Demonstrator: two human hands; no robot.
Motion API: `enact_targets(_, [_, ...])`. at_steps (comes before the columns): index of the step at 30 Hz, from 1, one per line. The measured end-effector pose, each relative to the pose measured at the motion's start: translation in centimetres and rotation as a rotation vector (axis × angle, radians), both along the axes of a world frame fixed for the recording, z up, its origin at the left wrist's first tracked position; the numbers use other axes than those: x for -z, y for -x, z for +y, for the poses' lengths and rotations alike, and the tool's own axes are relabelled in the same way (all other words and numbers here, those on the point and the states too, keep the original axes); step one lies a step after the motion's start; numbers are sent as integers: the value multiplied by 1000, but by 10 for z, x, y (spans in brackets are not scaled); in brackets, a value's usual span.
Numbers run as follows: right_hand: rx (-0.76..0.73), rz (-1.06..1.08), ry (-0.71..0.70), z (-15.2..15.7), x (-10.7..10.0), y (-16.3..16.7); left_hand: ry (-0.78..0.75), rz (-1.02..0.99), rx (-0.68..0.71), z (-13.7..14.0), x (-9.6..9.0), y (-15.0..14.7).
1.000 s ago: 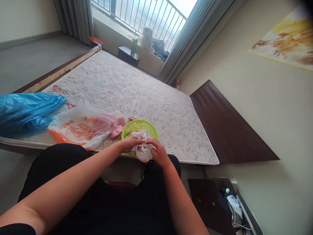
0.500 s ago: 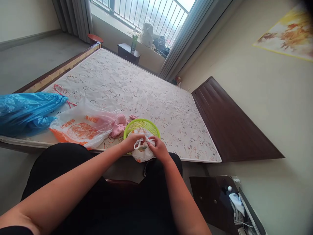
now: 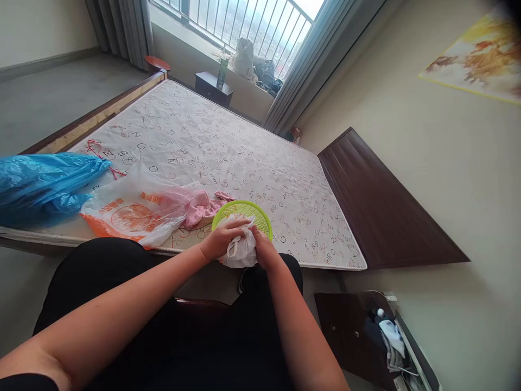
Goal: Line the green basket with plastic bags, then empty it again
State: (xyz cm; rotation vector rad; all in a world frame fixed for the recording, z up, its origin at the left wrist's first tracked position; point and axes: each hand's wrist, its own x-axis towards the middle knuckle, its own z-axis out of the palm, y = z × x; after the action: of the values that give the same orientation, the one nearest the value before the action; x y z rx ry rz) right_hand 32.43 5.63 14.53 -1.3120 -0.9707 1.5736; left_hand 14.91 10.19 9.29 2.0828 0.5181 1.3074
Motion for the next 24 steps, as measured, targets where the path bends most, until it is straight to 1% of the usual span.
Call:
enact_targets(3, [52, 170, 66, 4, -6, 5, -55, 68, 40, 2, 6, -4])
enact_targets(6, [100, 217, 77, 8, -10, 5, -90, 194, 60, 3, 6, -4])
enact_targets(8, [115, 235, 68, 10, -9, 3, -99, 251, 74, 2, 3, -2])
enact_targets(11, [177, 232, 30, 14, -4, 0, -94, 279, 77, -2, -1, 3])
enact_targets(14, [296, 257, -74, 18, 0, -6, -40, 292, 49, -6, -5, 8])
enact_targets(16, [336, 303, -124, 20, 1, -12, 4, 304, 38, -8, -6, 12])
enact_targets(17, [350, 323, -121, 22, 0, -15, 20, 311, 42, -8, -6, 13])
enact_targets(19, [399, 332, -55, 27, -1, -23, 39, 333, 75, -9, -4, 15])
enact_targets(22, [562, 289, 49, 39, -5, -43, 83, 406, 161, -9, 3, 18])
enact_targets(24, [671, 263, 72, 50, -7, -61, 124, 460, 195, -8, 8, 20])
